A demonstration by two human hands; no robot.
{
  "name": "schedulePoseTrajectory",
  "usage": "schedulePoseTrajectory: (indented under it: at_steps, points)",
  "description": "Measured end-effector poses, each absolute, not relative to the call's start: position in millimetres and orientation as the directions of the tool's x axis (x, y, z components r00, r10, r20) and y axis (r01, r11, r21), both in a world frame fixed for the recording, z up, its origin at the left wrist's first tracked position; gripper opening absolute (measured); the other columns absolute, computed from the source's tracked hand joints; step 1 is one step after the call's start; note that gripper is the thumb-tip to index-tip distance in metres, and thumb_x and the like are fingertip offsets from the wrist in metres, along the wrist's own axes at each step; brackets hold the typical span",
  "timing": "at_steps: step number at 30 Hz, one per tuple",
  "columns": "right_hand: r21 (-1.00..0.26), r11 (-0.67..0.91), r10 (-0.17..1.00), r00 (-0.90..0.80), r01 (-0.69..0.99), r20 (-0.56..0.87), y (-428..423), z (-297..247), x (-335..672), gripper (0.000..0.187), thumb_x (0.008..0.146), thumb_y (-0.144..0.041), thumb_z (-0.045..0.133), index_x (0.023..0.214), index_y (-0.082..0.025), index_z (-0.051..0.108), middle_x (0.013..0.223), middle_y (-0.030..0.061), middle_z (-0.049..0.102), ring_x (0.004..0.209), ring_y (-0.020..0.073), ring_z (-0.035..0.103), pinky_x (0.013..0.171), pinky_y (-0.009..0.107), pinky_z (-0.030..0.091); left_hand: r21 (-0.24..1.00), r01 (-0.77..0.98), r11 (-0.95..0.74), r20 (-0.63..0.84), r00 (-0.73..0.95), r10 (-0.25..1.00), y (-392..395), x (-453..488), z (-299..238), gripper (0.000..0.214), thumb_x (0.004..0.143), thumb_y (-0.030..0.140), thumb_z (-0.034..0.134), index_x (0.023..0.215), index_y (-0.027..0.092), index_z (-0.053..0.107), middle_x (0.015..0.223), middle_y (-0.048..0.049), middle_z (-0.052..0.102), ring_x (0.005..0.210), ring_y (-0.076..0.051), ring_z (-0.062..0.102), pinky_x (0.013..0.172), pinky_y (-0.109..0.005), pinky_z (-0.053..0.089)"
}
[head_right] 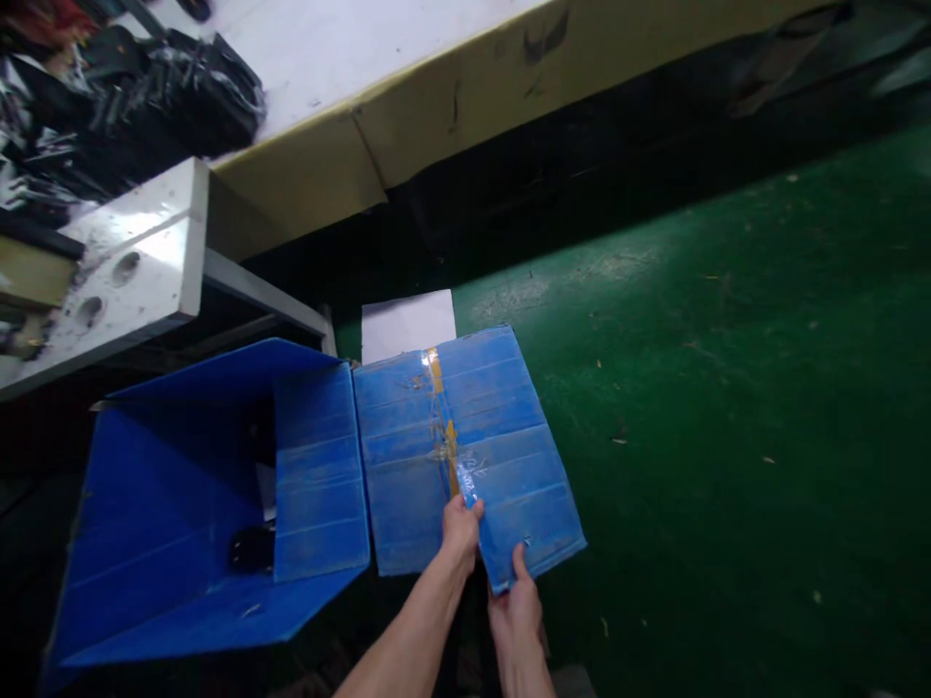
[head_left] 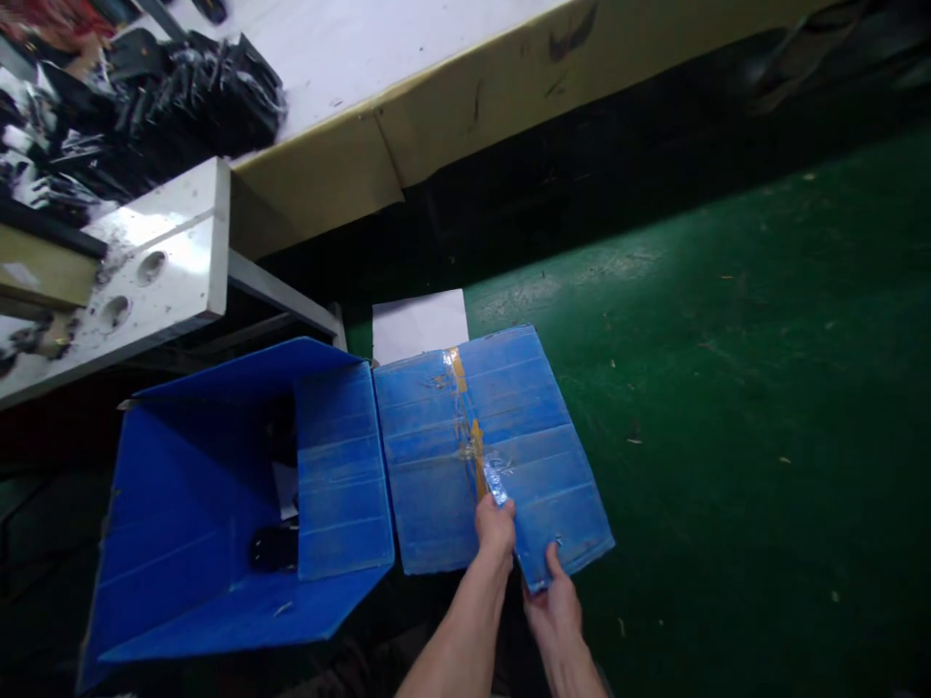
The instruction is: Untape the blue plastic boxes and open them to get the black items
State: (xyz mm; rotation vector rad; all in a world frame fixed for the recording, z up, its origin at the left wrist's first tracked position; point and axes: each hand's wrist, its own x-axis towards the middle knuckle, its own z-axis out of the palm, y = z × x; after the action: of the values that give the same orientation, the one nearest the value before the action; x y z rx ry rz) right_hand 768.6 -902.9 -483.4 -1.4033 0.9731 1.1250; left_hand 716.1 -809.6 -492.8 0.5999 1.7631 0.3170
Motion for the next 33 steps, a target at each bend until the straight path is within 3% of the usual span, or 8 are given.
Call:
schedulePoseTrajectory:
  at_steps: [5,8,10,13,15,20,28,33]
  points:
    - [-0.202,-0.119,-0.079,0.213,-0.972,-0.974,-903,-482,777,0.018,0.087,-0.02,0.074,0.102,-0.028,0.067,0.075,-0.0065,0.08,0.063,0.0171,0.075,0.056,0.027,0.062,0.587,0.455,0.67,-0.679,-0.174,0.713,-808,689,-472,0.038,0.091,0.038,0.059,0.121,0.017,0.069,0.121,-0.0132,0.074,0.12,-0.031,0.065,0.103,-0.044,0.052]
    - [-0.151,-0.125,-0.076,0.161,-0.981,-0.984,-901,-483,773,0.014,0.088,-0.021,0.073,0.097,-0.028,0.065,0.069,-0.0074,0.078,0.055,0.0154,0.072,0.05,0.025,0.059,0.63,0.596,0.498,-0.536,-0.131,0.834,-798,675,-471,0.07,0.082,0.022,0.065,0.15,0.02,0.049,0.165,-0.0122,0.041,0.154,-0.031,0.032,0.127,-0.048,0.025]
    - [-0.123,-0.129,-0.04,0.129,-0.984,-0.991,-899,-485,767,0.016,0.087,-0.024,0.075,0.098,-0.028,0.064,0.07,-0.0071,0.078,0.055,0.015,0.072,0.048,0.024,0.057,0.539,0.789,0.295,-0.444,-0.032,0.896,-786,673,-480,0.086,0.081,0.018,0.064,0.161,0.017,0.033,0.174,-0.013,0.02,0.159,-0.031,0.017,0.131,-0.051,0.013]
    - [-0.09,-0.146,0.016,0.089,-0.985,-0.996,-897,-489,759,0.02,0.085,-0.034,0.079,0.098,-0.027,0.064,0.07,-0.005,0.077,0.054,0.0148,0.07,0.044,0.023,0.054,0.264,0.964,-0.02,-0.418,0.133,0.898,-762,676,-497,0.087,0.088,0.024,0.058,0.164,0.008,0.02,0.174,-0.0213,0.011,0.16,-0.036,0.015,0.128,-0.06,0.012]
    - [-0.089,-0.163,0.018,0.087,-0.983,-0.996,-896,-489,759,0.024,0.084,-0.038,0.08,0.096,-0.026,0.063,0.067,-0.0057,0.075,0.051,0.0131,0.068,0.043,0.021,0.051,0.221,0.97,-0.105,-0.441,0.196,0.876,-749,677,-503,0.092,0.087,0.032,0.061,0.163,0.005,0.018,0.173,-0.0231,0.008,0.161,-0.038,0.009,0.128,-0.062,0.009]
    - [-0.113,-0.2,0.005,0.114,-0.973,-0.993,-892,-474,778,0.021,0.087,-0.03,0.077,0.1,-0.027,0.062,0.071,-0.0061,0.076,0.06,0.0133,0.073,0.043,0.018,0.047,0.22,0.968,-0.125,-0.48,0.219,0.85,-741,681,-490,0.094,0.087,0.031,0.059,0.164,0.003,0.012,0.173,-0.0247,0.002,0.16,-0.042,-0.001,0.124,-0.072,0.006]
    - [-0.193,-0.256,0.085,0.177,-0.947,-0.981,-865,-456,819,0.03,0.083,-0.027,0.08,0.108,-0.028,0.063,0.082,-0.0035,0.077,0.071,0.0172,0.076,0.043,0.019,0.047,0.283,0.955,-0.089,-0.531,0.234,0.815,-719,700,-460,0.104,0.073,0.006,0.058,0.166,0.013,0.011,0.175,-0.0178,0.007,0.157,-0.048,0.008,0.116,-0.079,0.022]
    - [-0.2,-0.291,0.094,0.18,-0.936,-0.979,-863,-456,837,0.026,0.085,-0.024,0.077,0.107,-0.026,0.064,0.082,-0.003,0.077,0.071,0.0155,0.075,0.045,0.019,0.049,0.36,0.932,-0.052,-0.506,0.242,0.828,-712,699,-457,0.099,0.074,0.017,0.069,0.162,0.017,0.023,0.173,-0.0158,0.02,0.154,-0.043,0.02,0.119,-0.067,0.03]
